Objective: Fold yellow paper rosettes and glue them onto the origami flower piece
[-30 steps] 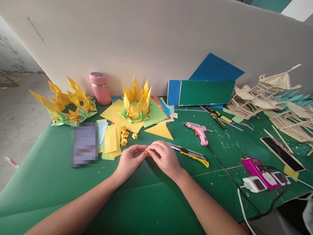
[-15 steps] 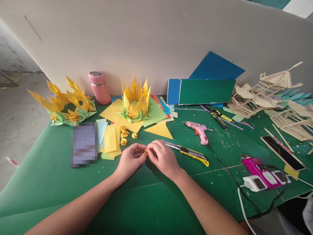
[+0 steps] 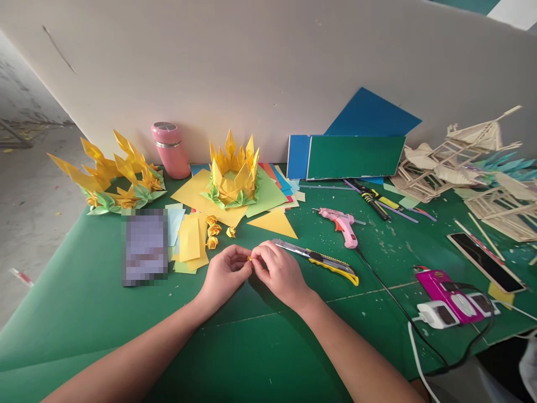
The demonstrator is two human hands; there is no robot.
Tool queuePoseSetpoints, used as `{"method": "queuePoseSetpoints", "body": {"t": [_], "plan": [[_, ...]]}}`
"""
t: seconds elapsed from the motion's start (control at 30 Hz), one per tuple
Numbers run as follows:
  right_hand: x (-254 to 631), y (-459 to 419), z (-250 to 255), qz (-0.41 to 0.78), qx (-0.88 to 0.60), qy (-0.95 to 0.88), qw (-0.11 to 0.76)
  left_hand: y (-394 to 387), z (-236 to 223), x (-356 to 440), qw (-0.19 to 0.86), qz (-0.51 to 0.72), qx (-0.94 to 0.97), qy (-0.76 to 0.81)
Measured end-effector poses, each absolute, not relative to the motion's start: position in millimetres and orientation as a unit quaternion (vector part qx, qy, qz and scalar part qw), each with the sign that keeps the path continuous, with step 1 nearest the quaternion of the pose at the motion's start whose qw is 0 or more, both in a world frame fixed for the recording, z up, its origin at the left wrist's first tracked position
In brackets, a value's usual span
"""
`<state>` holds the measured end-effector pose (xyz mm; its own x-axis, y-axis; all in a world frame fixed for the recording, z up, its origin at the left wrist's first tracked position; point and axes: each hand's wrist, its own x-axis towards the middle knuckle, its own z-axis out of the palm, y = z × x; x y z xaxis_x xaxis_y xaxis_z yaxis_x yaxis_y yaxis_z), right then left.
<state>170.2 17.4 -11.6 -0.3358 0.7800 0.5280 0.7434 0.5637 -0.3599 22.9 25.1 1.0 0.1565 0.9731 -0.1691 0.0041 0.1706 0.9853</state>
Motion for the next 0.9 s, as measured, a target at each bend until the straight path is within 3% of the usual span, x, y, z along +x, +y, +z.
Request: {"method": "queuePoseSetpoints", "body": {"t": [0.5, 0.9], "plan": [[168.2, 15.9, -10.1, 0.026, -0.446, -0.799, 0.403, 23.8, -4.3, 20.7, 0.556, 0.437, 0.503, 0.496], [168.5, 17.1, -9.3, 0.099, -0.489, -0.748, 0.438, 24.5, -8.7, 19.1, 0.573, 0.409, 0.517, 0.487]]}}
